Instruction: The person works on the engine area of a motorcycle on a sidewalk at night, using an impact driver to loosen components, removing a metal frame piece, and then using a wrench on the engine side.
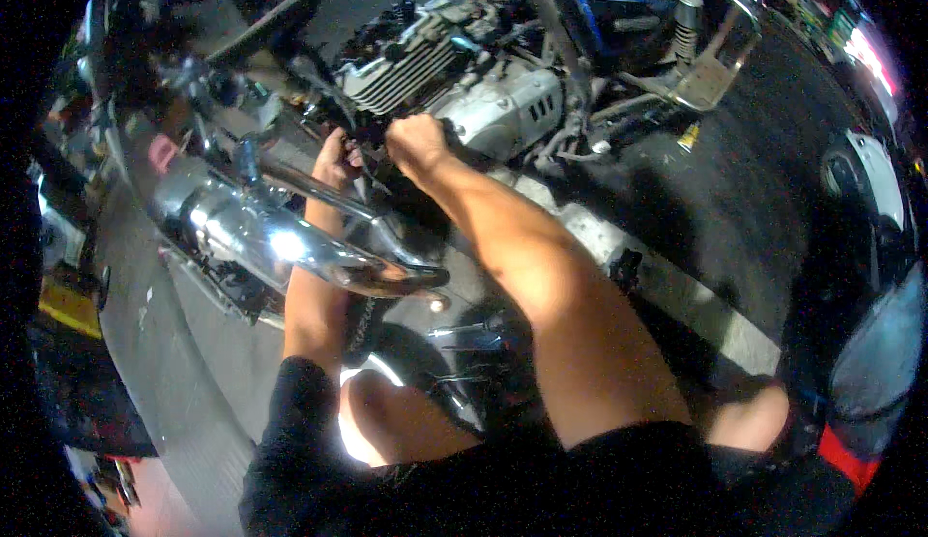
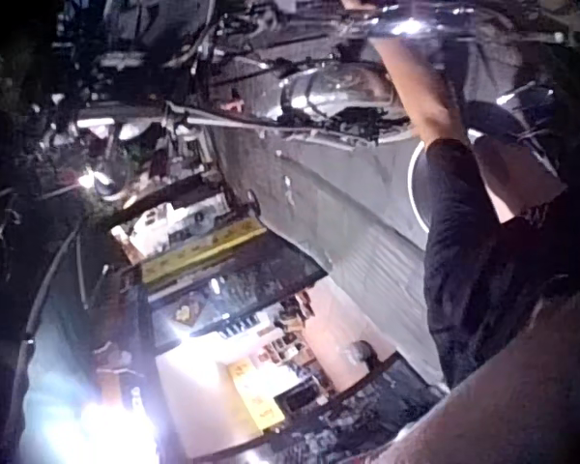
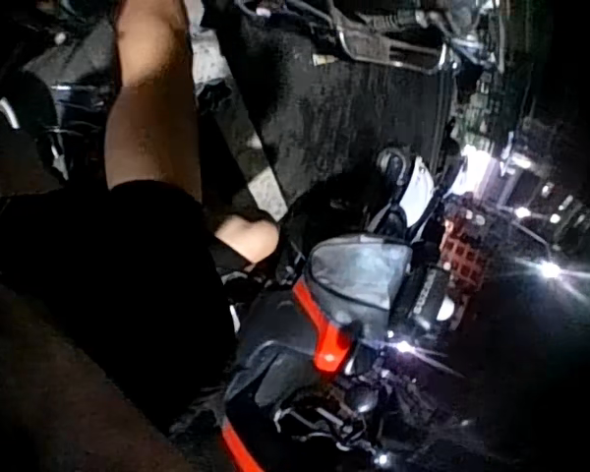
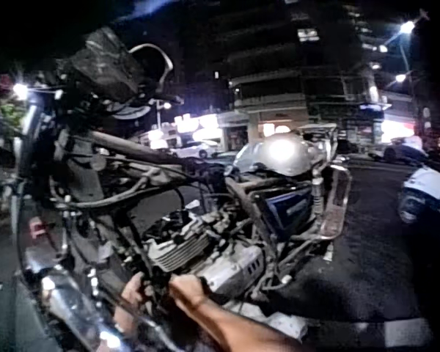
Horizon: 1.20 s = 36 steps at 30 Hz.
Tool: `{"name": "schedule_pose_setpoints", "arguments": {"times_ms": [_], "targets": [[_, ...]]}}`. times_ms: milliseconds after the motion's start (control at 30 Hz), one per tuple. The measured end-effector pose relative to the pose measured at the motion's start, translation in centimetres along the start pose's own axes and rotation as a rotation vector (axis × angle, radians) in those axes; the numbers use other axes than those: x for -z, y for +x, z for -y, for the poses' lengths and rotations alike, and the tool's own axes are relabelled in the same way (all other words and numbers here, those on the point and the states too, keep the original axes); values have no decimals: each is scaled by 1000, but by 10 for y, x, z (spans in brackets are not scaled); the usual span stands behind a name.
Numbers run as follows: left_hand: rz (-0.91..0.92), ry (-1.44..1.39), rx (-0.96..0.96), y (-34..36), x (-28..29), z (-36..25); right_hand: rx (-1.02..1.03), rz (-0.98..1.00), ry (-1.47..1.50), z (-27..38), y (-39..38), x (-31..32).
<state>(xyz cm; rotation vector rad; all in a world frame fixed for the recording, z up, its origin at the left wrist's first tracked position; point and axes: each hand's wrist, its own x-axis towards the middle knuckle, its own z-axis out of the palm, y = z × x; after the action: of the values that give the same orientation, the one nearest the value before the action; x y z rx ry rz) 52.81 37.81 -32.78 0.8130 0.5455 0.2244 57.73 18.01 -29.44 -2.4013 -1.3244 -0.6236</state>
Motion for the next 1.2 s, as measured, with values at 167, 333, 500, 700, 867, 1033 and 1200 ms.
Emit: {"name": "schedule_pose_setpoints", "arguments": {"times_ms": [167,333,500,700,867,1033,1200], "targets": [[-68,-19,-73,16,-2,11,198,-154,143,-24,-41,17],[-34,-38,-124,22,-16,26,-98,168,605,-50,-126,49],[-139,70,-228,-15,32,10,-623,574,1122,-33,-223,13],[108,191,-191,-180,46,72,-643,913,1082,0,-318,-37],[-81,544,-105,-317,144,131,5,868,1036,116,-323,-100],[-376,1603,250,-400,272,240,230,948,1032,220,-320,-115],[-375,1397,9,-425,212,216,87,929,1195,184,-316,-113]]}}
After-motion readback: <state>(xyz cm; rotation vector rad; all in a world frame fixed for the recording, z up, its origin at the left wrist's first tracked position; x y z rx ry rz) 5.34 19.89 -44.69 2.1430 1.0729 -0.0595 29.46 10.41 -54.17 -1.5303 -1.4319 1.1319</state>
